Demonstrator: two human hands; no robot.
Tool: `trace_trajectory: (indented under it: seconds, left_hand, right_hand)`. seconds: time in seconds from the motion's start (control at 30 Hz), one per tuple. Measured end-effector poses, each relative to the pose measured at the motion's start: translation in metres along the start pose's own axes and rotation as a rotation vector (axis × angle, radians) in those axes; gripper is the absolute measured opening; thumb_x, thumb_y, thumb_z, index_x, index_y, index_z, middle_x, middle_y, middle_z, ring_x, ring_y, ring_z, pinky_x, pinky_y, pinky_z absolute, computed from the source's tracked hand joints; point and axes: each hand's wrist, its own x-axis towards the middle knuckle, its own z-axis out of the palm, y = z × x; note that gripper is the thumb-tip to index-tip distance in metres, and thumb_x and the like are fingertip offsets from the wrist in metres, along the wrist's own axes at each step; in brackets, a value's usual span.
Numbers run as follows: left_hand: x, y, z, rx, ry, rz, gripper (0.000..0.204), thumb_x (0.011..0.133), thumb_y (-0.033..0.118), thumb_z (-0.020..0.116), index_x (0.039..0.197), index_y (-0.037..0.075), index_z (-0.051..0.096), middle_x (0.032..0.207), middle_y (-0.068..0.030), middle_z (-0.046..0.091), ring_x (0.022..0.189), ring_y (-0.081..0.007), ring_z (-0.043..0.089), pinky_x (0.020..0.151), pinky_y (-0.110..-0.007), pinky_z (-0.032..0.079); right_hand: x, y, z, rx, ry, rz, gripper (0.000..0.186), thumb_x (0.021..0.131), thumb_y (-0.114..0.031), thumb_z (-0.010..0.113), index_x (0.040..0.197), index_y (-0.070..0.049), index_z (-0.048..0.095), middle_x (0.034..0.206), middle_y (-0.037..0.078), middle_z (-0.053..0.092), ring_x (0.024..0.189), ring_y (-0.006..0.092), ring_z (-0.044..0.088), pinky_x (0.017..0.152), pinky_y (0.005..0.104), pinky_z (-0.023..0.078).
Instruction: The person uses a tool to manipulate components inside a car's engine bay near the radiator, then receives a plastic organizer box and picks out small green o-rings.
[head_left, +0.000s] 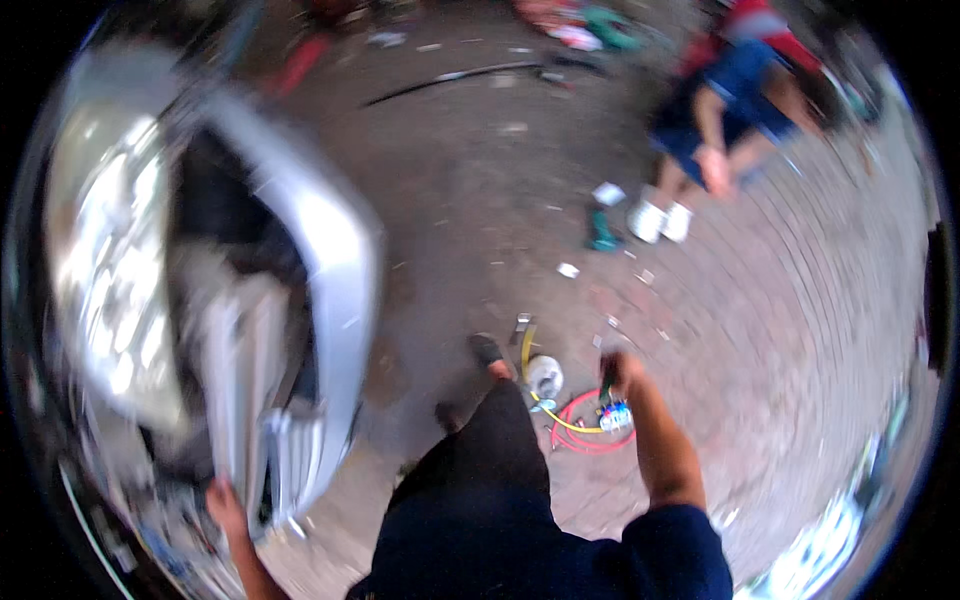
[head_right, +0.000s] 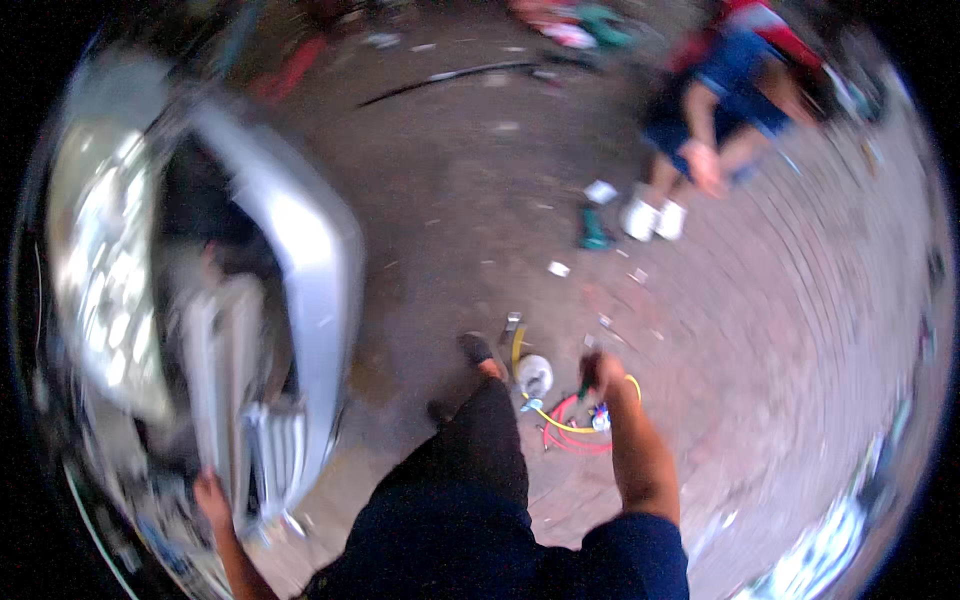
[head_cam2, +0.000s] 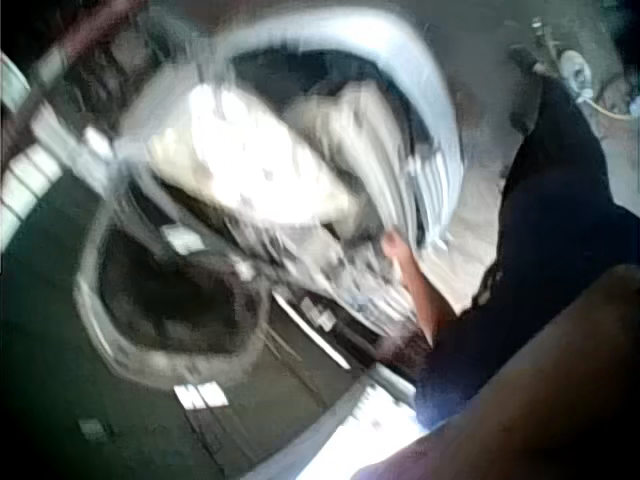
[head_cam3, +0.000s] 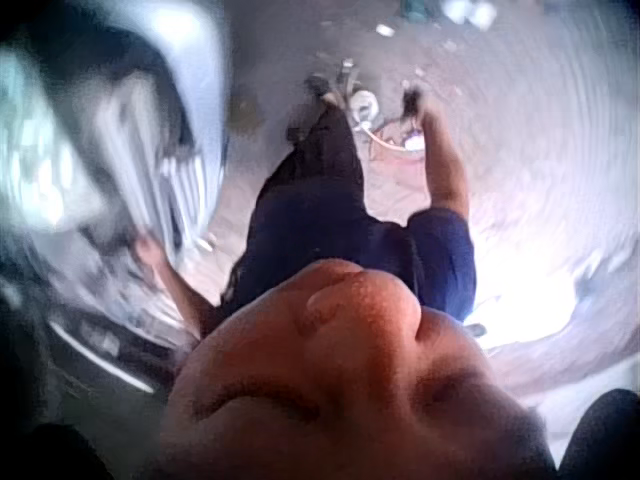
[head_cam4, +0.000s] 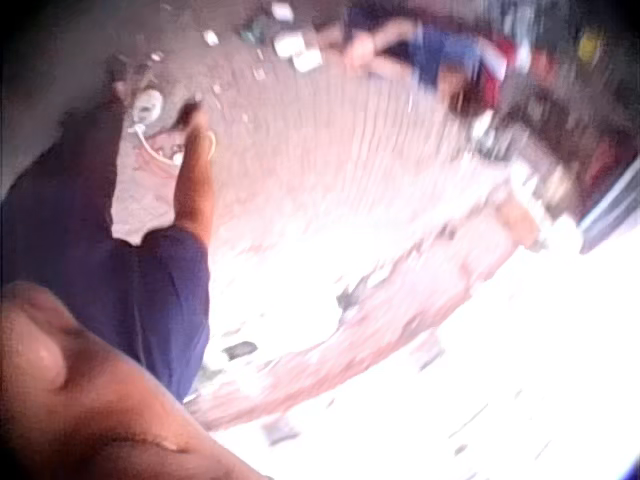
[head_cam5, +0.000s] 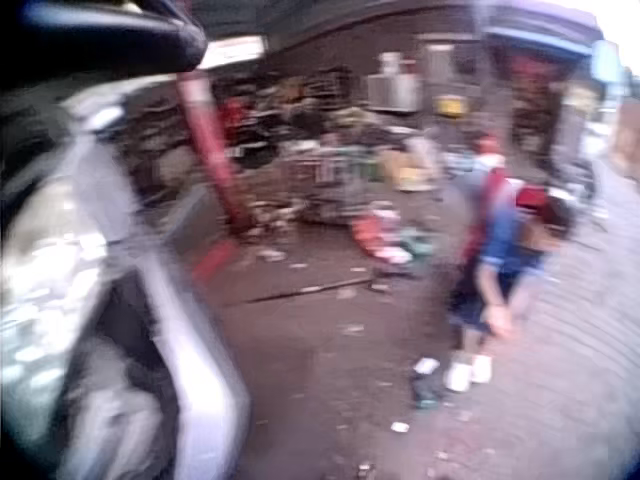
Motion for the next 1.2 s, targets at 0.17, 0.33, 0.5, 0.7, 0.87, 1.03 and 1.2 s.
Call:
trace_trajectory:
  seconds: [0.17, 0.33, 0.5, 0.7, 0.87, 1.03, 1.2]
  left_hand:
    - [0.016, 0.101, -0.030, 0.282, 0.010, 0.160, 0.060, 0.092, 0.056, 0.064, 0.104, -0.002, 0.074, 0.064, -0.0218, 0.064, 0.067, -0.0382, 0.067, 0.068, -0.046, 0.054]
    - [0.013, 0.077, -0.029, 0.193, -0.015, 0.256, 0.055, 0.087, 0.058, 0.067, 0.103, 0.006, 0.074, 0.082, -0.0212, 0.070, 0.082, -0.0407, 0.069, 0.075, -0.050, 0.052]
    - [0.002, 0.020, -0.040, -0.205, 0.131, 0.394, 0.048, 0.083, 0.036, 0.078, 0.120, 0.007, 0.069, 0.104, -0.0170, 0.072, 0.093, -0.0369, 0.068, 0.085, -0.046, 0.053]
    - [-0.014, -0.079, -0.066, -0.351, 0.277, 0.458, 0.041, 0.078, 0.021, 0.080, 0.115, 0.005, 0.072, 0.108, -0.0161, 0.072, 0.098, -0.0343, 0.068, 0.088, -0.044, 0.052]
    - [-0.012, -0.156, -0.059, -0.303, 0.434, 0.400, 0.031, 0.081, 0.017, 0.077, 0.110, 0.005, 0.073, 0.101, -0.0148, 0.072, 0.094, -0.0340, 0.068, 0.085, -0.043, 0.051]
    - [-0.006, -0.180, -0.038, -0.254, 0.442, 0.398, 0.025, 0.085, 0.020, 0.075, 0.102, 0.002, 0.072, 0.095, -0.0140, 0.071, 0.088, -0.0336, 0.066, 0.079, -0.042, 0.050]
    - [-0.008, -0.184, -0.029, -0.188, 0.455, 0.440, 0.028, 0.083, 0.029, 0.078, 0.090, 0.003, 0.071, 0.090, -0.0120, 0.071, 0.083, -0.0321, 0.065, 0.076, -0.041, 0.048]
  right_hand:
    - [-0.120, 0.068, 0.184, -0.013, -0.526, 0.256, 0.035, 0.099, -0.020, 0.054, 0.126, 0.002, 0.060, 0.090, 0.013, 0.068, 0.068, 0.0229, 0.063, 0.061, 0.0359, 0.052]
    - [-0.204, -0.007, 0.266, -0.640, -0.543, -0.081, 0.045, 0.105, -0.042, 0.051, 0.113, 0.001, 0.064, 0.075, 0.008, 0.063, 0.064, 0.0183, 0.062, 0.062, 0.0334, 0.054]
    - [-0.348, -0.073, 0.399, -1.242, -0.443, -0.434, 0.029, 0.096, -0.008, 0.060, 0.123, 0.002, 0.059, 0.084, 0.003, 0.059, 0.066, 0.0113, 0.059, 0.054, 0.0267, 0.049]
    - [-0.533, -0.085, 0.574, -1.540, -0.714, -0.988, 0.025, 0.095, 0.006, 0.052, 0.120, 0.006, 0.058, 0.092, 0.009, 0.062, 0.071, 0.0123, 0.063, 0.065, 0.0265, 0.052]
    - [-0.537, -0.051, 0.717, -2.317, -0.296, -1.481, 0.039, 0.095, -0.008, 0.059, 0.134, -0.001, 0.058, 0.108, 0.028, 0.067, 0.098, 0.0447, 0.065, 0.084, 0.0484, 0.051]
    - [-0.459, -0.053, 0.776, -2.985, 0.007, -1.300, 0.026, 0.098, -0.022, 0.055, 0.105, -0.001, 0.069, 0.106, 0.025, 0.068, 0.097, 0.0442, 0.065, 0.085, 0.0532, 0.052]
    - [-0.401, -0.047, 0.804, -3.189, -0.024, -1.091, 0.024, 0.093, -0.018, 0.056, 0.103, -0.002, 0.071, 0.105, 0.026, 0.069, 0.101, 0.0446, 0.065, 0.089, 0.0531, 0.052]
